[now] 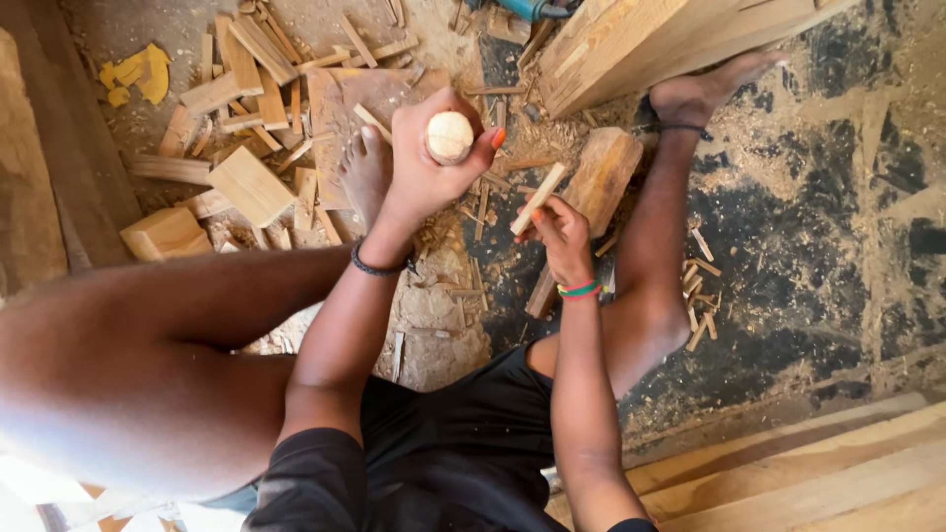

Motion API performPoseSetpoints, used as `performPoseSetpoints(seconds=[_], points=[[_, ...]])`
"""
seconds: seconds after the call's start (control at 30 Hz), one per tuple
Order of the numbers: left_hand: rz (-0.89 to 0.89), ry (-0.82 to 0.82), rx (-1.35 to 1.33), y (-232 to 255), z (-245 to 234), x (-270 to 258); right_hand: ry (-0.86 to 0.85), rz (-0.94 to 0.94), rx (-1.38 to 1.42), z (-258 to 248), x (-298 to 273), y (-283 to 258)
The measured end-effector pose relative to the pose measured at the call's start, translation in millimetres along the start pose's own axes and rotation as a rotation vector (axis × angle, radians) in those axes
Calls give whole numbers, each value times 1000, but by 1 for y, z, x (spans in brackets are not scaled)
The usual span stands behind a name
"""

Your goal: The person sits on the floor and carves a small cylindrical piece of wood using a chisel and a wooden mallet. They hold the wood in their left hand and strike the chisel with the mallet in their right hand, occasionally adjusting the wood's position.

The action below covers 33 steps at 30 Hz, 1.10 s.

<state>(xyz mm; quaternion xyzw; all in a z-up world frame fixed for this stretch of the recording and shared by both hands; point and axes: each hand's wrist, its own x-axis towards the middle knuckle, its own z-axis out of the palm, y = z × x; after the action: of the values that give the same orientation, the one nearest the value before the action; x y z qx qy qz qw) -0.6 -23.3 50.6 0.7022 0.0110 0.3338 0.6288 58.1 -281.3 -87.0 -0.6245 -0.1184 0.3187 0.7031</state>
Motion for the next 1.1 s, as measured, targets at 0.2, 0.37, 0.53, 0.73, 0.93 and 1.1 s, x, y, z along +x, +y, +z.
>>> performPoseSetpoints(seconds=[0.2,0.37,0.53,0.73,0.93,1.1], points=[[47,5,8,18,-5,-3,-34,-41,78,-7,-34,-18],[34,23,-27,23,-12,-4,347,-191,-247,-49,-71,-24],[107,90,43,16,-26,1,871,-230,-1032,-170,-119,-32],[133,239,-48,-3,-46,9,1009,216,-1551,-240,-150,-50],[83,360,-30,-10,-55,6,552,-383,-1015,-152,-13,-13],[54,499,-60,-10,-67,0,175,-337,-795,11,124,51]])
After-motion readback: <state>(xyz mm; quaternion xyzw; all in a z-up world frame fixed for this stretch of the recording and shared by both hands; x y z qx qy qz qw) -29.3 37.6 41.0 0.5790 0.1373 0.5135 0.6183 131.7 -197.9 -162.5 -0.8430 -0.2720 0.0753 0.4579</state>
